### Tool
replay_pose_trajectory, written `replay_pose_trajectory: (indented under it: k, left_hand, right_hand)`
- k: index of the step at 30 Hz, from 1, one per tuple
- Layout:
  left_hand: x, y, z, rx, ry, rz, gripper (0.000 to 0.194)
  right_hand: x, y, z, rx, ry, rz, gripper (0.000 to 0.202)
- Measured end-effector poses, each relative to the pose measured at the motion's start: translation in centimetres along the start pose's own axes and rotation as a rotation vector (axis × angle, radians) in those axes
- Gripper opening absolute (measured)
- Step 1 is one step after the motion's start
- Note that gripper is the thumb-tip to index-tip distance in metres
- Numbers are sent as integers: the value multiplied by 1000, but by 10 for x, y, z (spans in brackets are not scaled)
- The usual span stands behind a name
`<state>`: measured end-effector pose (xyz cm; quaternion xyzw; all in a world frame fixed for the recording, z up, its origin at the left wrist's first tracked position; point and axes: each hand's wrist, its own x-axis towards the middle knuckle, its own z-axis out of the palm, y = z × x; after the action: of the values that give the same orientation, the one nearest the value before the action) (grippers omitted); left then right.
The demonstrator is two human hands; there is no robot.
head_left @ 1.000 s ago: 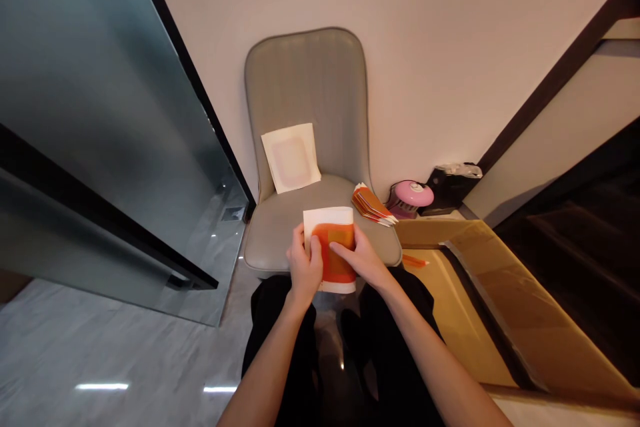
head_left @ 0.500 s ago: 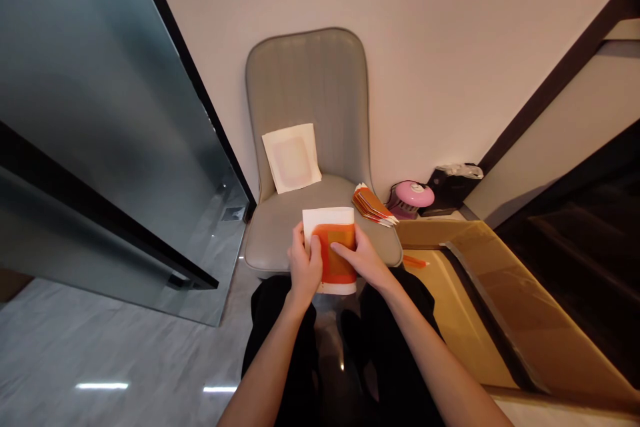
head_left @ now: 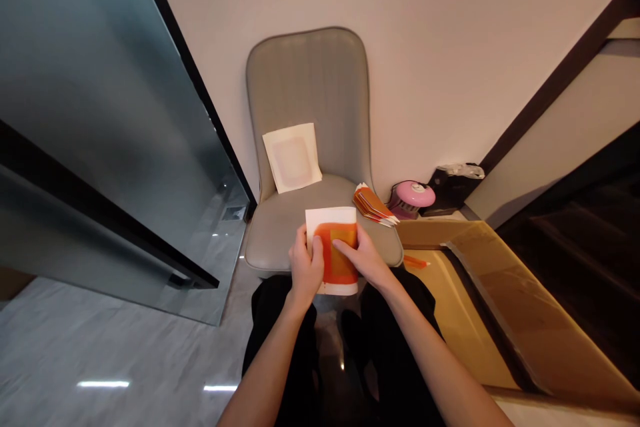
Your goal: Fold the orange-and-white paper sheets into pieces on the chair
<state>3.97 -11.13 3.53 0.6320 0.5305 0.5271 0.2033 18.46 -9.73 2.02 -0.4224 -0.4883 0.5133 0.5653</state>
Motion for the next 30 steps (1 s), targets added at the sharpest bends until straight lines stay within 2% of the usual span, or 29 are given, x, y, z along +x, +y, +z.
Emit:
replay_pose_trajectory:
  k: [18,30]
  left_hand:
    - [0,2,-1,34,-34,18,20]
    - [-1,1,-1,46,-30,7,20]
  right_hand:
    - [4,3,1,-29,71,-13,49]
    - [4,5,0,-20,66,8,47]
